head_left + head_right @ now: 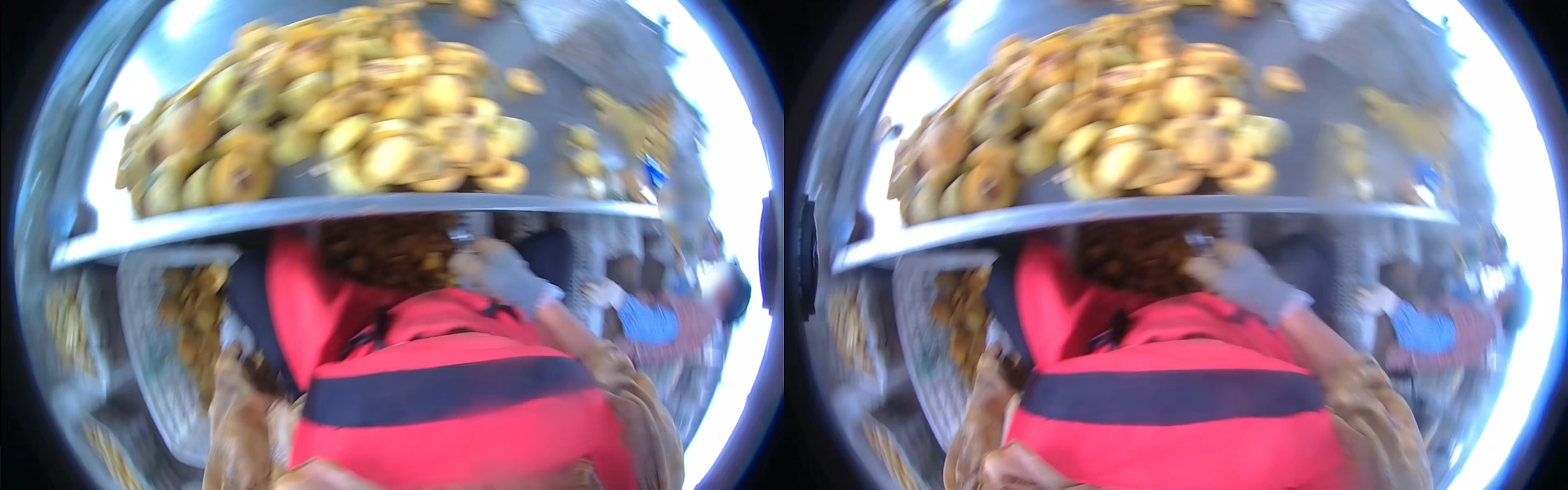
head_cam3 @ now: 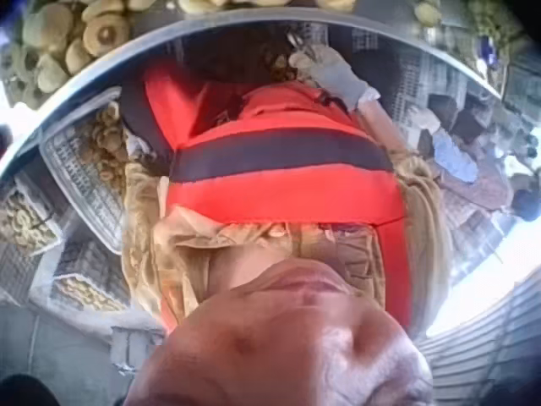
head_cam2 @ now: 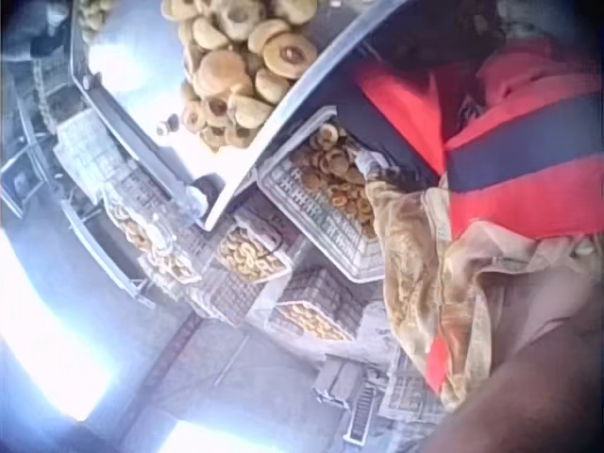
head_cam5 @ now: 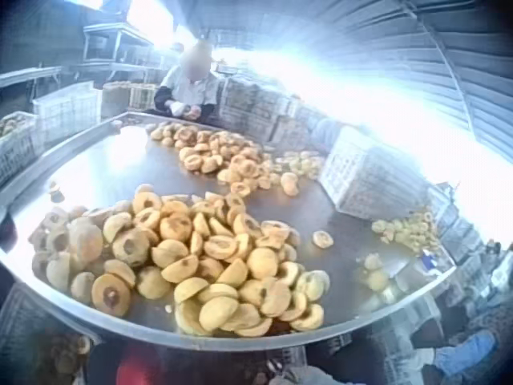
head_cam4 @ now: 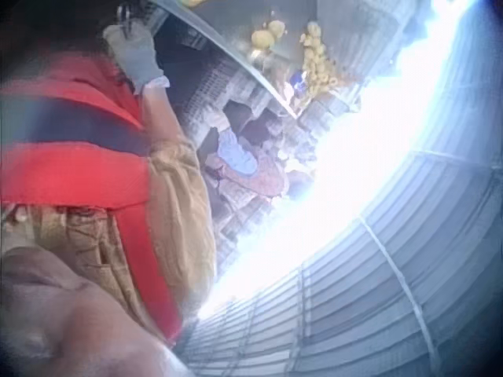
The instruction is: The person sits at a metal table and uses a small knife to cut open yellow apricots, remove the pits, and place the fruit halves into white plastic crates. The person handles the apricots one by one, separating the flesh from the stone.
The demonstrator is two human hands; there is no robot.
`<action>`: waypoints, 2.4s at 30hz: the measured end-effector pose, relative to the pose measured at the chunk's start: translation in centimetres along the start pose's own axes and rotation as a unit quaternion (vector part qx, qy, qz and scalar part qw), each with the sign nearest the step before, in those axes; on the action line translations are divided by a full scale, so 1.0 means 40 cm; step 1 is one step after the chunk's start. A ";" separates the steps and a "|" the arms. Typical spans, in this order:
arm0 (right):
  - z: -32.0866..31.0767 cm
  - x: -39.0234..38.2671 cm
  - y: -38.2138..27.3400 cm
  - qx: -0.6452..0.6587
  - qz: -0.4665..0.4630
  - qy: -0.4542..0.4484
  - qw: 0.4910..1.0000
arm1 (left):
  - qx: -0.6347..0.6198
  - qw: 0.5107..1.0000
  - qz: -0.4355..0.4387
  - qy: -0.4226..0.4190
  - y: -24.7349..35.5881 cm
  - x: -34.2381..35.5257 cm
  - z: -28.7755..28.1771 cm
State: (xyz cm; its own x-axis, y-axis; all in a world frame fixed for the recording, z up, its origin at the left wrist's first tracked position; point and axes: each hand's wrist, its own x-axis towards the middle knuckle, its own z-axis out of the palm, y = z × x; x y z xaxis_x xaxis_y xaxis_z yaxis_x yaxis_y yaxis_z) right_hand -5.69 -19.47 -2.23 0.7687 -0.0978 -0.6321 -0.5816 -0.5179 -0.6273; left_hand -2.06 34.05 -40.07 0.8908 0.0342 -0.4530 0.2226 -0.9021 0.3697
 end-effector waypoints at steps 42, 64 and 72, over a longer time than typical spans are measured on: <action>-0.113 -0.063 -0.093 0.300 -0.405 0.091 0.859 | -0.665 0.633 0.260 -0.300 1.305 -0.470 -0.453; -0.098 -0.123 -0.168 0.176 -0.229 -0.073 0.955 | -0.697 0.602 0.361 -0.142 1.233 -0.436 -0.484; -0.090 -0.156 -0.209 0.229 -0.111 -0.147 0.956 | -0.670 0.636 0.380 -0.045 1.243 -0.449 -0.461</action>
State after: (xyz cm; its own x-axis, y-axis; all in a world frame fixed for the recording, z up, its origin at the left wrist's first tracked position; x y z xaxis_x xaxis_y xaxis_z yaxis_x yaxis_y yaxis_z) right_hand -4.67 -17.60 8.60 0.8179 0.2484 -0.5190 -0.5205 -0.0652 -0.8514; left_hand 0.31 -3.47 1.40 0.9297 -0.2723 0.2479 -0.0674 0.5361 0.8414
